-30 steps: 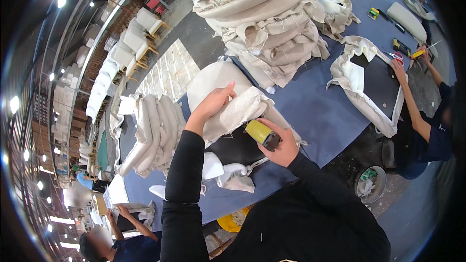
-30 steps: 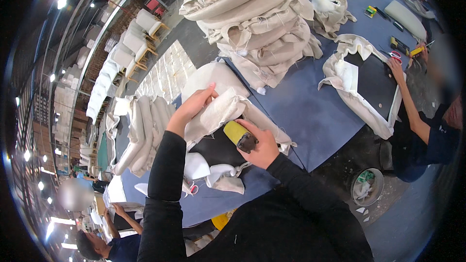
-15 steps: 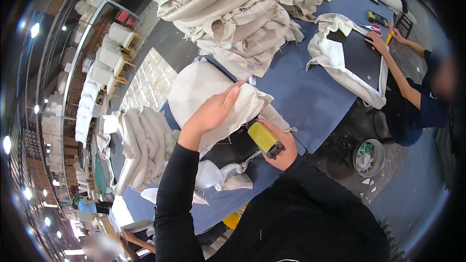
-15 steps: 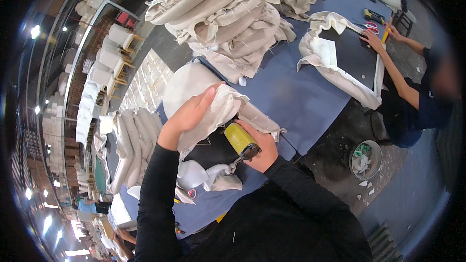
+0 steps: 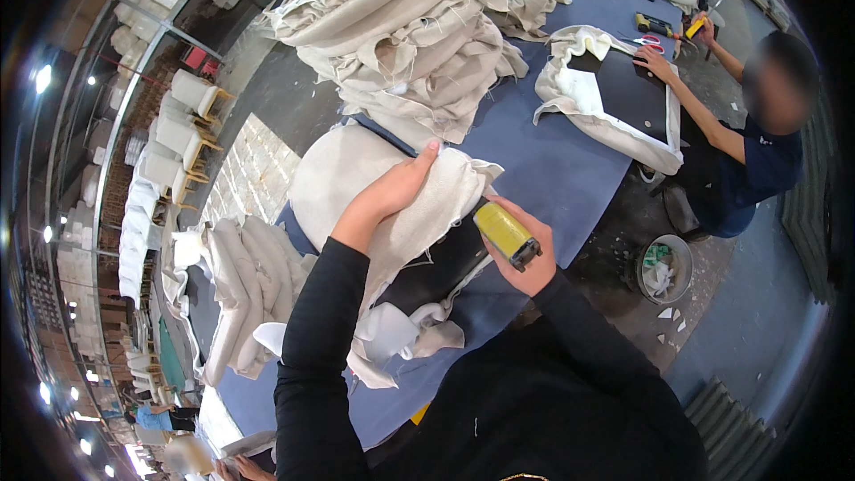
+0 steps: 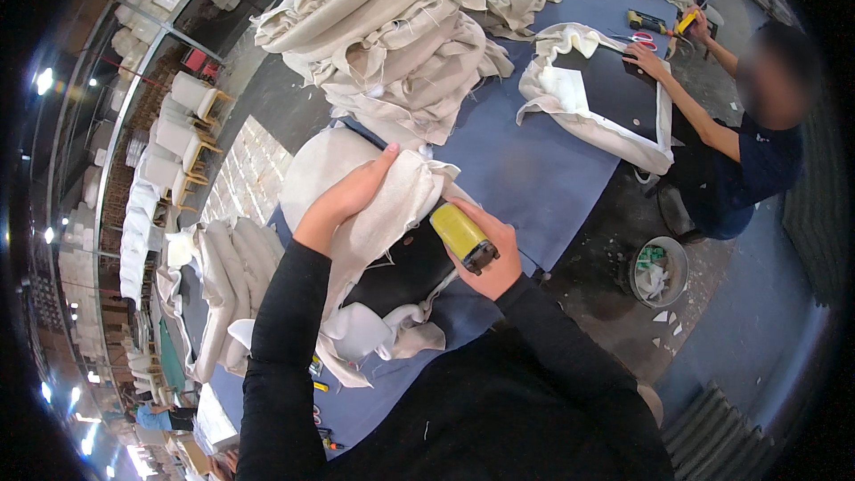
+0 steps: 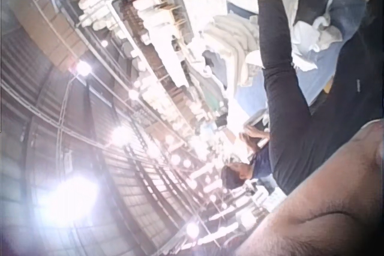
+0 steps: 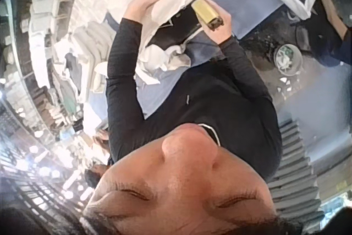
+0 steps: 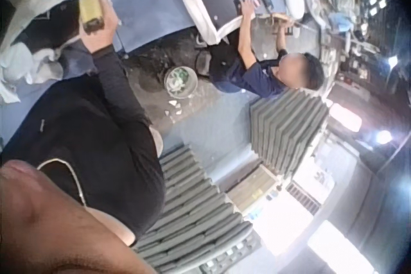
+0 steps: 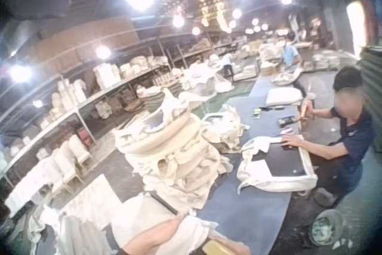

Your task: The person staples fabric onto a chair seat frame using a staple gun, trims excess fabric with scissors, and uses a screwdriver to pry and adjust the material. The person works on multiple chair seats, flipping them to access different sides and ensuring the fabric is taut.

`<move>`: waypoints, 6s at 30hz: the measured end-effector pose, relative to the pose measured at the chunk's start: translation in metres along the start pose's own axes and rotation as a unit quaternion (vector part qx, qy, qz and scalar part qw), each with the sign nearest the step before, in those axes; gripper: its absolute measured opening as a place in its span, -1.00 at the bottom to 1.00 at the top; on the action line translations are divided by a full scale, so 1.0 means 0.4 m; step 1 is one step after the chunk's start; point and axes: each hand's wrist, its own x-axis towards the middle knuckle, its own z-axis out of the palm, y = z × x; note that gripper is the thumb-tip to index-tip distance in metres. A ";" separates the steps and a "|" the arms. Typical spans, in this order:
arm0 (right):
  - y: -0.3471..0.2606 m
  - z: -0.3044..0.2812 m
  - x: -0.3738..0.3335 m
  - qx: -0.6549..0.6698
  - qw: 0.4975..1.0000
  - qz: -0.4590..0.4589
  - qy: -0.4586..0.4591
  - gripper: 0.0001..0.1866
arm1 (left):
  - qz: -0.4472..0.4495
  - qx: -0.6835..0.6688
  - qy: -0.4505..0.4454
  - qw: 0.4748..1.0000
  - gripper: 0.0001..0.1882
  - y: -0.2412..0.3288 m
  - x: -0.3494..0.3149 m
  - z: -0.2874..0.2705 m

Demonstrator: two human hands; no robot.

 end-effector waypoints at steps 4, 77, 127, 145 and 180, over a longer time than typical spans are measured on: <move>0.052 0.020 0.006 0.012 0.999 0.033 -0.016 -0.35 | 0.036 0.127 0.049 0.990 -0.13 0.080 -0.091 -0.011; -0.044 0.024 0.188 0.066 0.995 0.018 -0.078 -0.45 | 0.163 0.256 0.151 0.941 -0.10 0.049 -0.170 0.002; -0.076 0.100 0.080 0.115 0.988 0.019 -0.102 -0.46 | 0.189 0.079 0.081 0.976 0.00 -0.020 -0.252 -0.035; -0.075 0.110 0.079 0.119 0.987 0.026 -0.108 -0.42 | 0.115 0.243 0.138 0.953 -0.22 -0.042 -0.347 0.012; -0.068 0.164 0.079 0.133 0.983 -0.013 -0.128 -0.45 | -0.028 -0.068 0.119 0.990 -0.26 -0.301 -0.337 -0.038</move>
